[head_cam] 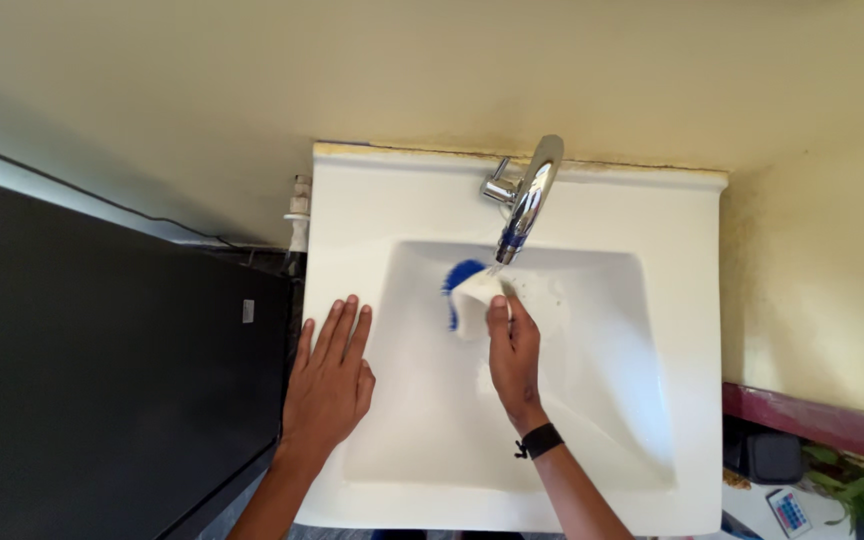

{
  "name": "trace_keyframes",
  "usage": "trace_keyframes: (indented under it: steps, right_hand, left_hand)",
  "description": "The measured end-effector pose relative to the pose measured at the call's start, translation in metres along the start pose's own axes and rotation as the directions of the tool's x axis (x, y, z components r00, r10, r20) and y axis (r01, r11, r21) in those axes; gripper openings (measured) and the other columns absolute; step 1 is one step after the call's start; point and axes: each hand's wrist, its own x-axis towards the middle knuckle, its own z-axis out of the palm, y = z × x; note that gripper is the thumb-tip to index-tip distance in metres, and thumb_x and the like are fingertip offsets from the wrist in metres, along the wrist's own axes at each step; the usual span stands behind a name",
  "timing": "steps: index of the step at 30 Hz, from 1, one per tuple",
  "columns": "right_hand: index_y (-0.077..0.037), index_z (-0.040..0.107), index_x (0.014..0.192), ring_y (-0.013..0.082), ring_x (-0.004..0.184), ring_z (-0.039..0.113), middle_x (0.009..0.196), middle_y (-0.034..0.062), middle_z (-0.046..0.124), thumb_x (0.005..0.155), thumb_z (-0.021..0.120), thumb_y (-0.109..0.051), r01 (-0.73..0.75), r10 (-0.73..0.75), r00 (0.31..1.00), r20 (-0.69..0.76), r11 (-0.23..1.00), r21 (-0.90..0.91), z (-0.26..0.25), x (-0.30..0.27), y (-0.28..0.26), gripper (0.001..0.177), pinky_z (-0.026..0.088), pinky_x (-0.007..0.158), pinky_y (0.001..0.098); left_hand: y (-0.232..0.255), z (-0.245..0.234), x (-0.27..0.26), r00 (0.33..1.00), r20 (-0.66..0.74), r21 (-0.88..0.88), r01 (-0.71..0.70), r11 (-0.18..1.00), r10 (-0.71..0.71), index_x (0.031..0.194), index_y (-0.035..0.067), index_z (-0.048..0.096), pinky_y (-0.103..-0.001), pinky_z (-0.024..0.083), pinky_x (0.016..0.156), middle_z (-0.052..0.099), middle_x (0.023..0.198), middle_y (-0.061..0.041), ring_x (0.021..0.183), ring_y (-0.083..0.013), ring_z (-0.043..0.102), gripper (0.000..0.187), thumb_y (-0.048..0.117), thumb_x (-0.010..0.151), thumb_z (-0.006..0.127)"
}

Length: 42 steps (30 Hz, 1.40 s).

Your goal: The person scrubs the inside of a white bathroom sink using a blue and white scrub brush. They then rinse the sink and their hands under running water from the faucet.

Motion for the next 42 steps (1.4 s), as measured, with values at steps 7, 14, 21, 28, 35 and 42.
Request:
trace_keyframes:
  steps: [7, 14, 21, 28, 35, 42]
  right_hand:
    - [-0.004, 0.06, 0.096, 0.0095, 0.081, 0.05, 0.084, 0.0004, 0.055, 0.111, 0.041, -0.032, 0.158, -0.198, 0.973, 0.118, 0.946, 0.284, -0.006, 0.019, 0.002, 0.037, 0.044, 0.08, 0.026]
    - [-0.003, 0.057, 0.097, 0.0107, 0.081, 0.047, 0.088, 0.0011, 0.053, 0.112, 0.043, -0.029, 0.122, -0.204, 0.97, 0.13, 0.876, 0.466, -0.02, 0.025, -0.007, 0.033, 0.043, 0.078, 0.0286]
    - [-0.005, 0.052, 0.086, 0.0093, 0.075, 0.044, 0.078, -0.0016, 0.047, 0.113, 0.04, -0.031, 0.298, -0.294, 0.93, 0.221, 0.955, 0.018, -0.029, -0.011, -0.05, 0.04, 0.041, 0.072, 0.027]
    - [-0.003, 0.068, 0.092, 0.0107, 0.06, 0.052, 0.083, -0.004, 0.065, 0.102, 0.055, -0.036, 0.3, -0.003, 0.824, 0.566, 0.85, -0.433, -0.044, -0.065, -0.064, 0.037, 0.047, 0.059, 0.0294]
    - [-0.001, 0.074, 0.083, 0.0348, 0.06, 0.067, 0.064, 0.0205, 0.069, 0.1, 0.052, -0.041, 0.567, 0.254, 0.637, 0.727, 0.483, -0.667, -0.034, -0.111, -0.054, 0.049, 0.055, 0.069, 0.0457]
    - [-0.003, 0.077, 0.082, 0.0363, 0.065, 0.071, 0.066, 0.0183, 0.071, 0.098, 0.049, -0.046, 0.414, 0.367, 0.761, 0.535, 0.361, -0.836, -0.098, -0.065, -0.025, 0.054, 0.057, 0.074, 0.0463]
  left_hand:
    - [0.0, -0.009, -0.004, 1.0, -0.022, -0.023, 0.007, 1.0, -0.008, 0.157, 0.006, 0.035, -0.048, 0.018, 0.124, 0.033, 0.164, -0.012, 0.152, -0.0236, 0.029, 0.067, 0.018, 0.092, 0.047]
    - [-0.006, -0.01, -0.009, 0.998, -0.056, -0.121, -0.008, 0.993, 0.001, 0.155, 0.004, 0.036, -0.05, 0.019, 0.125, 0.035, 0.164, -0.014, 0.152, -0.0265, 0.03, 0.065, 0.016, 0.092, 0.049]
    - [-0.012, -0.019, -0.039, 0.985, -0.168, -0.351, -0.031, 0.936, -0.03, 0.154, -0.002, 0.039, -0.055, 0.019, 0.125, 0.04, 0.161, -0.018, 0.152, -0.0311, 0.033, 0.065, 0.002, 0.091, 0.053]
    - [0.025, 0.007, -0.105, 0.997, -0.043, -0.361, -0.081, 0.929, 0.071, 0.132, -0.001, 0.065, -0.045, 0.04, 0.122, 0.062, 0.143, -0.014, 0.137, -0.0267, 0.055, 0.042, -0.001, 0.091, 0.055]
    - [0.057, 0.024, -0.112, 0.945, 0.306, -0.393, 0.016, 0.919, 0.114, 0.122, -0.006, 0.065, -0.045, 0.04, 0.114, 0.061, 0.137, -0.022, 0.136, -0.0342, 0.052, 0.037, 0.021, 0.098, 0.054]
    - [0.082, 0.03, -0.114, 0.949, 0.288, -0.323, -0.03, 0.946, 0.128, 0.129, -0.006, 0.06, -0.051, 0.033, 0.115, 0.056, 0.142, -0.023, 0.138, -0.0387, 0.047, 0.049, 0.031, 0.103, 0.043]
